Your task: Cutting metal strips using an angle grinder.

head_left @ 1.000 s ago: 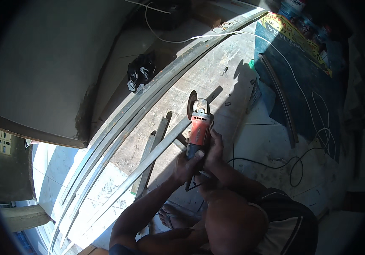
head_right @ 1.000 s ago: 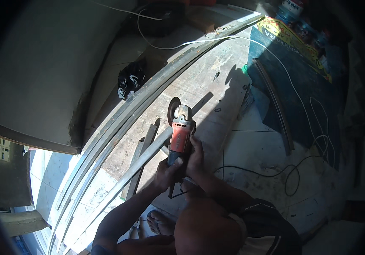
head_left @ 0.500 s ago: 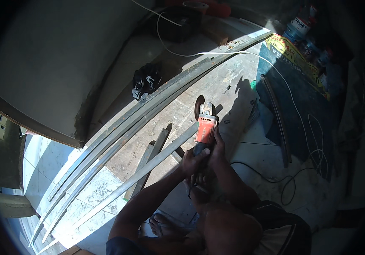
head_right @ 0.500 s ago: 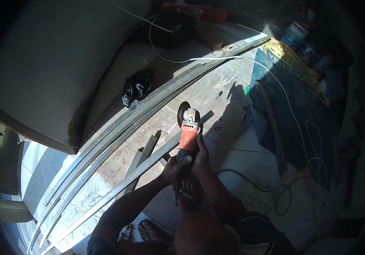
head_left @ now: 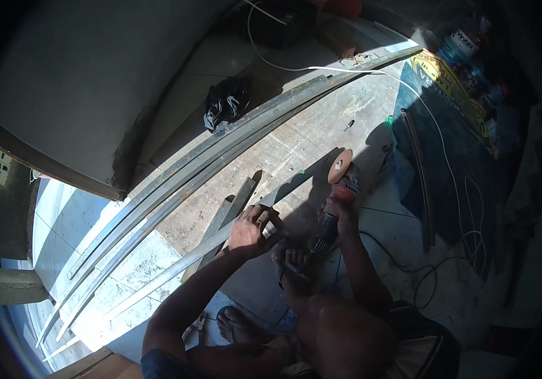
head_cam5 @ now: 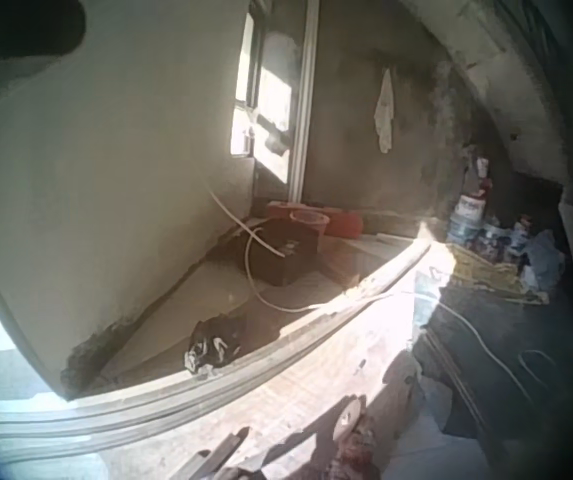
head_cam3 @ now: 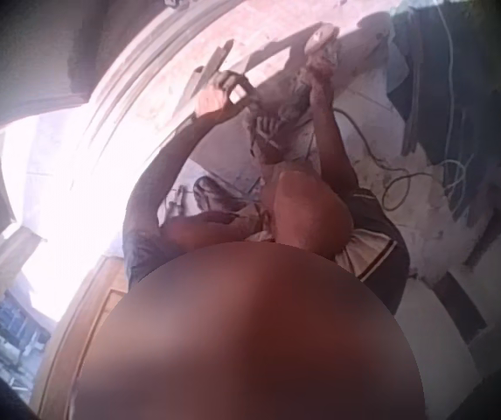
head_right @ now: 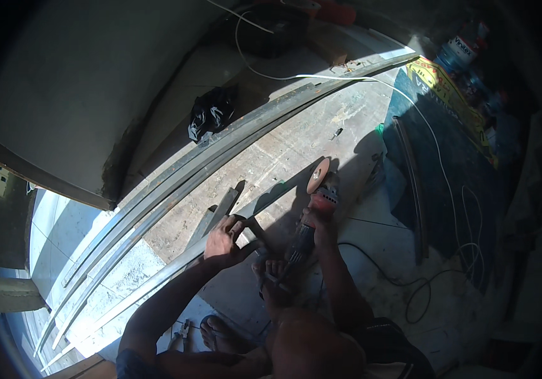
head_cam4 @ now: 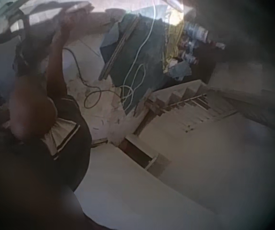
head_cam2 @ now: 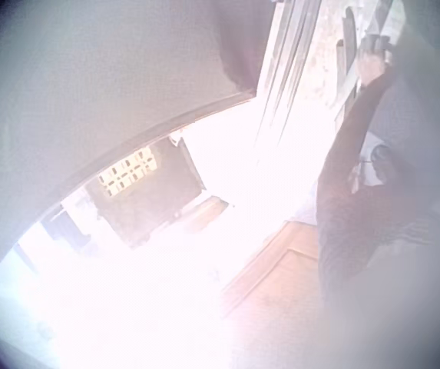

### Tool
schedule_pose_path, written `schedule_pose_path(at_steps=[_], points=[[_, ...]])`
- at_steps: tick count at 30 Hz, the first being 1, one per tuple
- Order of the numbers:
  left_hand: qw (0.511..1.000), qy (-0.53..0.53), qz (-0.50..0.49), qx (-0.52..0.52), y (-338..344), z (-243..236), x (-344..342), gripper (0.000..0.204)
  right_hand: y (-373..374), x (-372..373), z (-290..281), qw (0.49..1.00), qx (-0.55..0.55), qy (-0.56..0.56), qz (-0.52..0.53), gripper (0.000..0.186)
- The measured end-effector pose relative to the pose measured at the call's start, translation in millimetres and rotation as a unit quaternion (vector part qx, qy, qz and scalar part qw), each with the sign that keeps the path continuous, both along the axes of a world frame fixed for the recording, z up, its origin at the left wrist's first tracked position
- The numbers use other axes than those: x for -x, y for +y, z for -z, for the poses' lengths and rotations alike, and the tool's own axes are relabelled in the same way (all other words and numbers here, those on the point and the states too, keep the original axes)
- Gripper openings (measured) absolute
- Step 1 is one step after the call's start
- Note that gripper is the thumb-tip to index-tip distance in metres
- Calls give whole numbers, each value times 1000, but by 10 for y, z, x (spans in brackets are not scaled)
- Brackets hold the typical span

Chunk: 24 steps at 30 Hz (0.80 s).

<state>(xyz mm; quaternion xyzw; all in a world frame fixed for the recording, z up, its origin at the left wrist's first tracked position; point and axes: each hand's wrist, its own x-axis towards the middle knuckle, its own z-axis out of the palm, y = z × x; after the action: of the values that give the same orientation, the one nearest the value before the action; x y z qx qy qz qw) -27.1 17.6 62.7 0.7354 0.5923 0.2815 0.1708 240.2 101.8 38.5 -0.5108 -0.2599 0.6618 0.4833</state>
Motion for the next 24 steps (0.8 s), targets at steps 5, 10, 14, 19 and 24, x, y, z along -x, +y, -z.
schedule_pose_path(at_steps=[5,10,14,19,24], points=[[960,-10,-64,274,-365,182,1224,62,12,-393,-24,999,-2,-33,-15,34],[806,-191,-53,557,-486,471,1522,45,0,-636,-117,995,-43,-5,-91,42],[911,-60,-67,402,-657,632,1482,39,51,-830,-202,988,-22,-62,-140,45],[962,91,-219,132,-1023,751,1129,31,88,-905,-229,976,-31,-119,-181,40],[970,108,-200,84,-1017,552,891,28,382,-1015,-411,934,4,-165,-317,39]])
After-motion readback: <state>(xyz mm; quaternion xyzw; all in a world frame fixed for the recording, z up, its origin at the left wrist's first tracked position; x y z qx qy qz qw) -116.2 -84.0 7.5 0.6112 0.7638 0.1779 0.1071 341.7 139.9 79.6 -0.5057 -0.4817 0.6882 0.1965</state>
